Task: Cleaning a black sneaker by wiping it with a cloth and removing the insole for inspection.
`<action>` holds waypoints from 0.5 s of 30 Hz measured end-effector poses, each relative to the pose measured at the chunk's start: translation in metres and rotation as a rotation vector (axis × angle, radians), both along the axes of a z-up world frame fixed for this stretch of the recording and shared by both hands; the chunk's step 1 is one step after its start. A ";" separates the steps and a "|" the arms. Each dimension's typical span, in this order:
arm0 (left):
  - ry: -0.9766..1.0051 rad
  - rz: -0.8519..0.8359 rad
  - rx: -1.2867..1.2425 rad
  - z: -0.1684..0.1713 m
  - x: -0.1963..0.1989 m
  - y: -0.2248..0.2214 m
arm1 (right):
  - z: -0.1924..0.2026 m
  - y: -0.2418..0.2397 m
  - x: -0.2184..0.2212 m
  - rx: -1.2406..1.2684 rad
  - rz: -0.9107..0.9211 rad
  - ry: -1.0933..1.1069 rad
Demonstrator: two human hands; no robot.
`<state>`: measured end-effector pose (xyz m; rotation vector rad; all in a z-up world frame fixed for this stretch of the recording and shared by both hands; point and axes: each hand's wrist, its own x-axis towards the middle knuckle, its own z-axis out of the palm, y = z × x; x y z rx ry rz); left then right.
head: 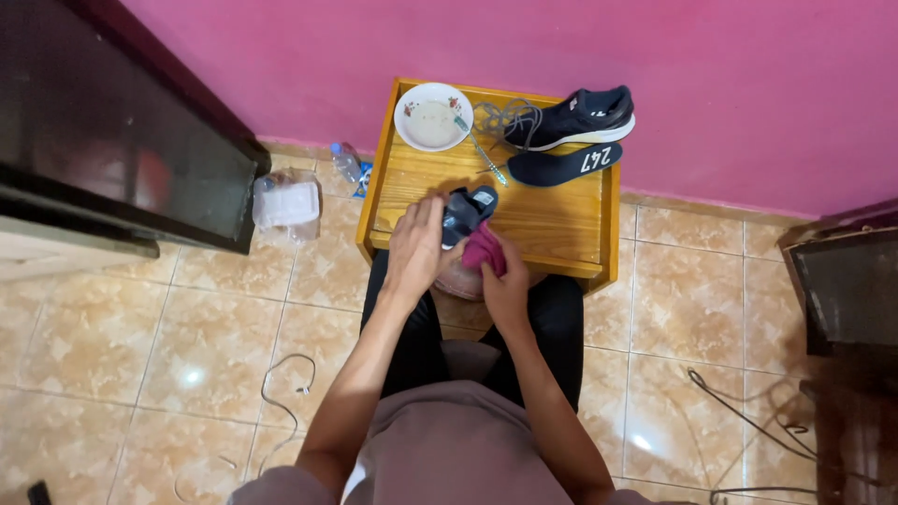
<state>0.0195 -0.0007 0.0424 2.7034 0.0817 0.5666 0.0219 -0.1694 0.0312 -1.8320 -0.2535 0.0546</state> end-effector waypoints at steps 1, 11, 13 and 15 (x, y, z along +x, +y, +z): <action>0.004 0.008 -0.005 0.004 0.000 0.001 | 0.017 0.000 -0.001 -0.005 0.008 0.004; 0.063 -0.284 0.014 0.040 0.010 0.002 | 0.080 -0.023 0.022 -0.485 0.246 -0.486; 0.038 -0.359 -0.006 0.045 0.006 0.005 | 0.085 -0.031 0.029 -0.515 0.293 -0.488; 0.003 -0.533 0.101 0.035 0.011 0.008 | 0.084 -0.038 0.050 -0.491 0.352 -0.453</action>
